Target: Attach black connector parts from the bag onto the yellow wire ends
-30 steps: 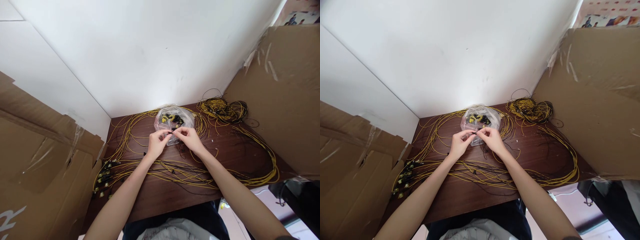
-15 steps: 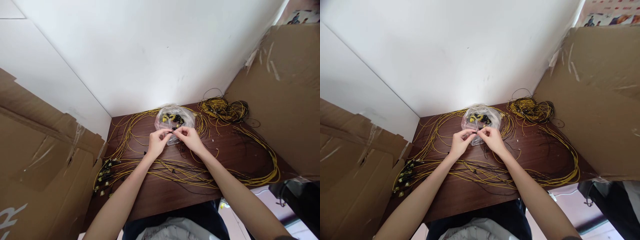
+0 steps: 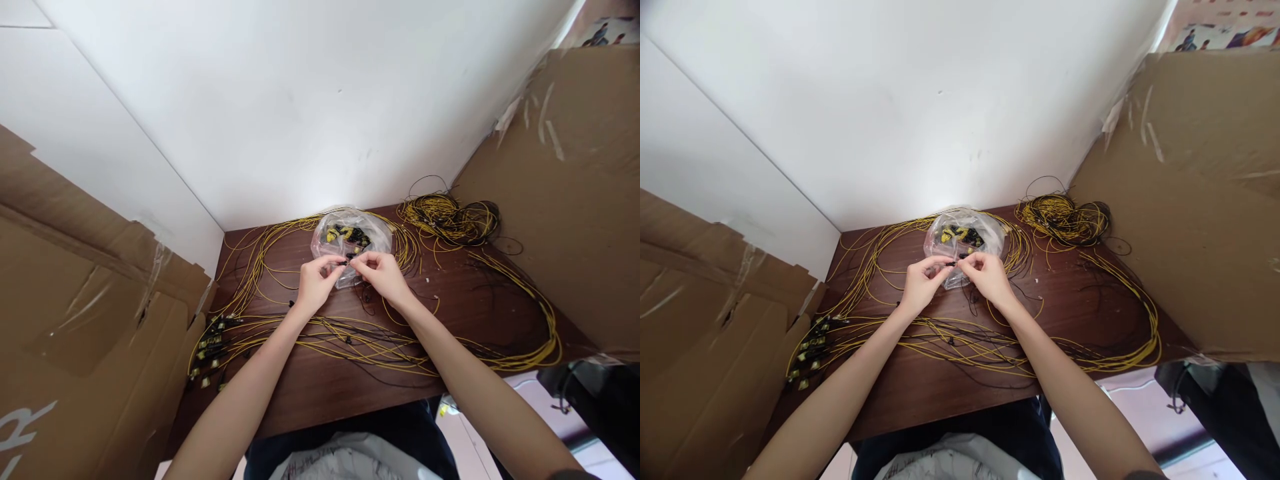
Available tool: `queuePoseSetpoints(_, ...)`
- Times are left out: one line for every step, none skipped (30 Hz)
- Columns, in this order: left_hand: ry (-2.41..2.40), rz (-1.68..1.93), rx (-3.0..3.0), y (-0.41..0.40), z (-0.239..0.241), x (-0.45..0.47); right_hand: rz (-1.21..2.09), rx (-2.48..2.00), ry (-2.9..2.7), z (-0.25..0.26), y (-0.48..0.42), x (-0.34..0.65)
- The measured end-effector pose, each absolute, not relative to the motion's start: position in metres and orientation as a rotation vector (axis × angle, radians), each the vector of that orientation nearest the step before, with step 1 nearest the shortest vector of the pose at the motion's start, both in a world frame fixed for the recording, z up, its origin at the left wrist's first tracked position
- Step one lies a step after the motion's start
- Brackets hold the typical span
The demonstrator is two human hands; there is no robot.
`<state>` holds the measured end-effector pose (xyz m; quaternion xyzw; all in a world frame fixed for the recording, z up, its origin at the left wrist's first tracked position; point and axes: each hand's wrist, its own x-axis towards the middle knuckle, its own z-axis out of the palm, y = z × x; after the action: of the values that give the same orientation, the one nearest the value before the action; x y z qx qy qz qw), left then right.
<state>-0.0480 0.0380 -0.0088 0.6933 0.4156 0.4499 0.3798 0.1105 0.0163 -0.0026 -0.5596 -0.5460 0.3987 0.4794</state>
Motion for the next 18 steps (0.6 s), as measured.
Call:
queuePoseSetpoints(1.062,1.150,1.772,0.0380,-0.0089,-0.0480,0.951,-1.369,-1.346,-0.0032,0.0165,0.1108)
queuePoseSetpoints(1.064,1.151,1.774,0.0380,-0.0091,-0.0480,0.929,-1.370,-1.358,-0.0037,0.0166,0.1110)
queuePoseSetpoints(1.066,1.151,1.775,0.0381,-0.0095,-0.0480,0.908,-1.371,-1.373,-0.0039,0.0166,0.1113)
queuePoseSetpoints(1.066,1.151,1.776,0.0382,-0.0099,-0.0481,0.886,-1.372,-1.390,-0.0039,0.0164,0.1115)
queuePoseSetpoints(1.066,1.153,1.775,0.0384,-0.0102,-0.0481,0.862,-1.375,-1.409,-0.0036,0.0162,0.1116)
queuePoseSetpoints(1.067,1.155,1.774,0.0386,-0.0106,-0.0481,0.835,-1.379,-1.432,-0.0031,0.0158,0.1115)
queuePoseSetpoints(1.065,1.155,1.775,0.0387,-0.0108,-0.0482,0.805,-1.386,-1.454,-0.0023,0.0153,0.1114)
queuePoseSetpoints(1.063,1.155,1.779,0.0388,-0.0110,-0.0482,0.776,-1.393,-1.475,-0.0013,0.0148,0.1111)
queuePoseSetpoints(1.062,1.153,1.784,0.0388,-0.0110,-0.0482,0.751,-1.401,-1.492,-0.0003,0.0142,0.1108)
queuePoseSetpoints(1.062,1.153,1.792,0.0388,-0.0109,-0.0482,0.733,-1.408,-1.503,0.0008,0.0137,0.1104)
queuePoseSetpoints(1.061,1.153,1.798,0.0387,-0.0108,-0.0481,0.720,-1.416,-1.511,0.0017,0.0132,0.1100)
queuePoseSetpoints(1.061,1.153,1.804,0.0385,-0.0105,-0.0481,0.713,-1.423,-1.516,0.0025,0.0128,0.1097)
queuePoseSetpoints(1.062,1.155,1.810,0.0384,-0.0103,-0.0480,0.709,-1.429,-1.520,0.0031,0.0125,0.1094)
queuePoseSetpoints(1.063,1.157,1.815,0.0382,-0.0101,-0.0479,0.707,-1.435,-1.523,0.0035,0.0123,0.1092)
queuePoseSetpoints(1.064,1.159,1.821,0.0381,-0.0099,-0.0478,0.705,-1.441,-1.526,0.0037,0.0122,0.1091)
queuePoseSetpoints(1.064,1.159,1.827,0.0379,-0.0098,-0.0477,0.704,-1.446,-1.529,0.0037,0.0121,0.1090)
queuePoseSetpoints(1.065,1.159,1.833,0.0379,-0.0098,-0.0476,0.704,-1.449,-1.530,0.0036,0.0120,0.1090)
queuePoseSetpoints(1.066,1.159,1.836,0.0378,-0.0097,-0.0476,0.705,-1.452,-1.530,0.0035,0.0120,0.1090)
